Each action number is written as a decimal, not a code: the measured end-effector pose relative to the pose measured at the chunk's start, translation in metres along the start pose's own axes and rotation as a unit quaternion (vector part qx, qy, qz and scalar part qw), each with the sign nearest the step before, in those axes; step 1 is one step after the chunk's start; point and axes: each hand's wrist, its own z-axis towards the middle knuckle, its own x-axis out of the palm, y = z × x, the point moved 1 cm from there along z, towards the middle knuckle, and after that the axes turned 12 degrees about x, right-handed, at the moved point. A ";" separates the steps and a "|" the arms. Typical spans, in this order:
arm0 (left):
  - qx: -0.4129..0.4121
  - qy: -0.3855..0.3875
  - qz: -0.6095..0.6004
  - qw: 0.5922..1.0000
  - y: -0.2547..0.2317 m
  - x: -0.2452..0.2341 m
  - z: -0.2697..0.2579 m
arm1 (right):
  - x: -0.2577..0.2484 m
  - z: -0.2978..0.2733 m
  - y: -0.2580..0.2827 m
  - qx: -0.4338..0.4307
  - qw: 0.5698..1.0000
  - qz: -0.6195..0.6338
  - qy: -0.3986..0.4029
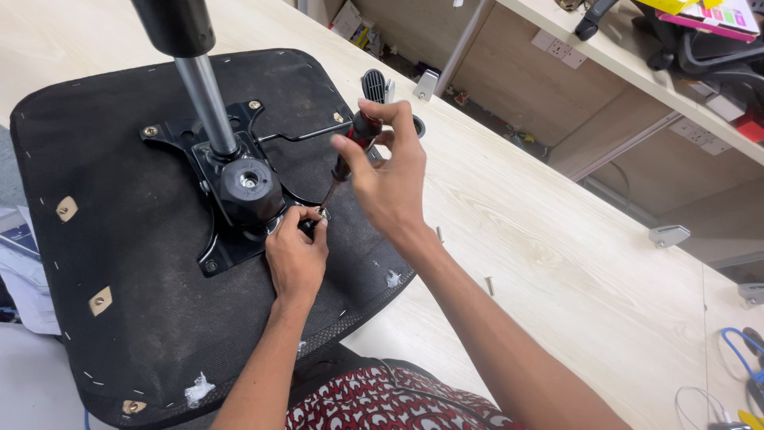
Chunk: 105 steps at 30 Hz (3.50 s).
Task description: The person uses a screwdriver to loosen and remove screws from the underside of an office chair seat. The screws are placed on the table as they are removed.
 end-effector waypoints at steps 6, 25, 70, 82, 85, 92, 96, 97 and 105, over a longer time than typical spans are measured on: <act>-0.017 0.009 0.008 1.000 0.002 0.000 0.000 | -0.006 -0.006 -0.007 -0.027 0.991 0.107 0.075; -0.039 -0.023 -0.033 0.998 0.000 0.003 0.010 | 0.007 -0.002 0.002 -0.067 0.998 -0.021 0.004; -0.021 0.061 -0.087 0.994 -0.052 0.037 0.006 | -0.065 -0.003 -0.005 -0.048 0.998 0.027 -0.011; 0.059 0.234 -0.137 0.961 -0.098 0.099 -0.027 | -0.165 -0.067 -0.042 0.010 0.988 0.043 -0.146; 0.054 0.272 -0.126 0.952 -0.107 0.111 -0.033 | -0.188 -0.080 -0.051 0.040 0.982 0.053 -0.177; 0.061 0.261 -0.151 0.951 -0.115 0.137 -0.040 | -0.222 -0.097 -0.074 0.081 0.963 0.090 -0.241; 0.035 0.273 -0.183 0.944 -0.114 0.146 -0.044 | -0.229 -0.103 -0.089 0.098 0.952 0.119 -0.264; 0.034 0.275 -0.186 0.943 -0.113 0.148 -0.046 | -0.231 -0.104 -0.092 0.101 0.950 0.124 -0.268; -0.012 0.321 -0.172 0.931 -0.109 0.152 -0.056 | -0.235 -0.119 -0.116 0.142 0.933 0.136 -0.303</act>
